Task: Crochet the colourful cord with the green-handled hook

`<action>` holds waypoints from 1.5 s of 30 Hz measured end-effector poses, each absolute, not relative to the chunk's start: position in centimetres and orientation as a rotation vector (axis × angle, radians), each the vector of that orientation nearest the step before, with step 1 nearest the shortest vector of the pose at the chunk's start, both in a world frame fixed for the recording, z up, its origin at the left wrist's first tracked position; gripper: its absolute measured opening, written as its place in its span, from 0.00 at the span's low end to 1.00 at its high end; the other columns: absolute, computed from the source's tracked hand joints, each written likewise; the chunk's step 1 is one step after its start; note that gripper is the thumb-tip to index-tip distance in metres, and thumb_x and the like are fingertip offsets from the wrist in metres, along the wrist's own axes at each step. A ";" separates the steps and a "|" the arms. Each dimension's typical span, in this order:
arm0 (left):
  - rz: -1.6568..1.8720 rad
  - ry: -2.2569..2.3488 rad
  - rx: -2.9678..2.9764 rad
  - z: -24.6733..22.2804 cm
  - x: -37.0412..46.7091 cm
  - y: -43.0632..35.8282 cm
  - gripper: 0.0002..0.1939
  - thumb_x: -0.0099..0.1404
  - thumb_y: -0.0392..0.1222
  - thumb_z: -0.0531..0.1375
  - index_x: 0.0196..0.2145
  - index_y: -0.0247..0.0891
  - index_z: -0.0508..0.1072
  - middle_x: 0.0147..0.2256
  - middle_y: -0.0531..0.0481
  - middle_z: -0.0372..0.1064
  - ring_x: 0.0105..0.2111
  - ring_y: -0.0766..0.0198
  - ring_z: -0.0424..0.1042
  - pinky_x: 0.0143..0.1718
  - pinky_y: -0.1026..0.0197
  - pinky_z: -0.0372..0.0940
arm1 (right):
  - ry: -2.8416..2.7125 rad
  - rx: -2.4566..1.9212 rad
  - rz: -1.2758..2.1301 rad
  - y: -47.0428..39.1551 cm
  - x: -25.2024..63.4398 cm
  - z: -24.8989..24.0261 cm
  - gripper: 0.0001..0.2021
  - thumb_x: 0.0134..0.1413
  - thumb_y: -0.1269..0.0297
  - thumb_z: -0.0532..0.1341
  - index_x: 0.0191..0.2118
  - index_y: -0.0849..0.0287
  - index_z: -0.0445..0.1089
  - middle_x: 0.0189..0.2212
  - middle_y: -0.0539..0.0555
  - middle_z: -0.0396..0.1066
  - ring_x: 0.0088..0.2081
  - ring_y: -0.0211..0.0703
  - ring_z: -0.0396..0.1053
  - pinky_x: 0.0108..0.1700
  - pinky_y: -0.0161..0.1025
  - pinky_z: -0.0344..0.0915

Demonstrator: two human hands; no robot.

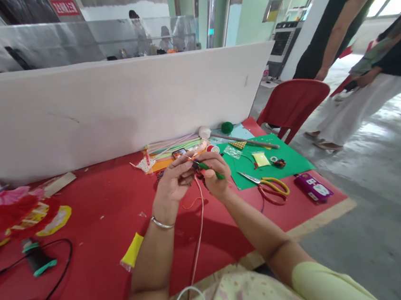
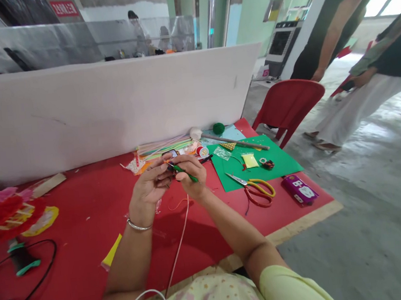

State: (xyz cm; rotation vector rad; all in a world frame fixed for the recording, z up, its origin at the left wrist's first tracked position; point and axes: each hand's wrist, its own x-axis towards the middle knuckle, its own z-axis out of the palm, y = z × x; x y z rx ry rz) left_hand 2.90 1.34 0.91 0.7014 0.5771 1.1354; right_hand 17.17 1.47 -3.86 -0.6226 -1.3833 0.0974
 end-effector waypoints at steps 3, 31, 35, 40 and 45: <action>1.152 0.613 0.768 1.2 2.1 1.5 0.20 0.44 0.34 0.76 0.38 0.34 0.85 0.20 0.57 0.63 0.18 0.78 0.53 0.17 0.72 0.43 | -1.539 -0.505 0.154 1.8 19.1 -2.7 0.23 0.64 0.39 0.60 0.35 0.54 0.79 0.37 0.56 0.81 0.40 0.48 0.80 0.45 0.47 0.76; 1.191 0.768 1.070 1.5 1.3 1.4 0.12 0.46 0.33 0.72 0.32 0.38 0.87 0.21 0.52 0.70 0.18 0.76 0.52 0.20 0.66 0.43 | -2.109 -0.307 -0.165 1.8 25.3 1.5 0.17 0.57 0.50 0.70 0.46 0.55 0.79 0.42 0.56 0.84 0.44 0.50 0.81 0.47 0.47 0.80; 1.187 0.777 1.104 1.4 1.0 1.4 0.14 0.45 0.32 0.71 0.33 0.38 0.87 0.20 0.53 0.67 0.17 0.76 0.53 0.19 0.66 0.44 | -2.132 -0.340 0.143 1.7 25.7 2.7 0.12 0.60 0.52 0.69 0.43 0.54 0.80 0.40 0.55 0.84 0.42 0.46 0.81 0.49 0.46 0.77; 1.217 0.709 1.121 1.3 1.9 1.2 0.15 0.46 0.33 0.73 0.35 0.39 0.87 0.20 0.55 0.66 0.18 0.74 0.55 0.20 0.66 0.48 | -1.841 -0.444 0.745 2.0 24.5 1.1 0.18 0.65 0.48 0.64 0.32 0.57 0.80 0.35 0.55 0.81 0.36 0.42 0.78 0.38 0.40 0.77; 1.405 0.743 1.138 0.1 4.1 1.0 0.20 0.47 0.33 0.73 0.41 0.40 0.86 0.26 0.55 0.67 0.27 0.70 0.64 0.28 0.65 0.61 | -1.413 -0.699 0.780 1.0 20.9 -2.1 0.24 0.66 0.41 0.59 0.30 0.56 0.77 0.40 0.55 0.76 0.34 0.40 0.74 0.28 0.36 0.72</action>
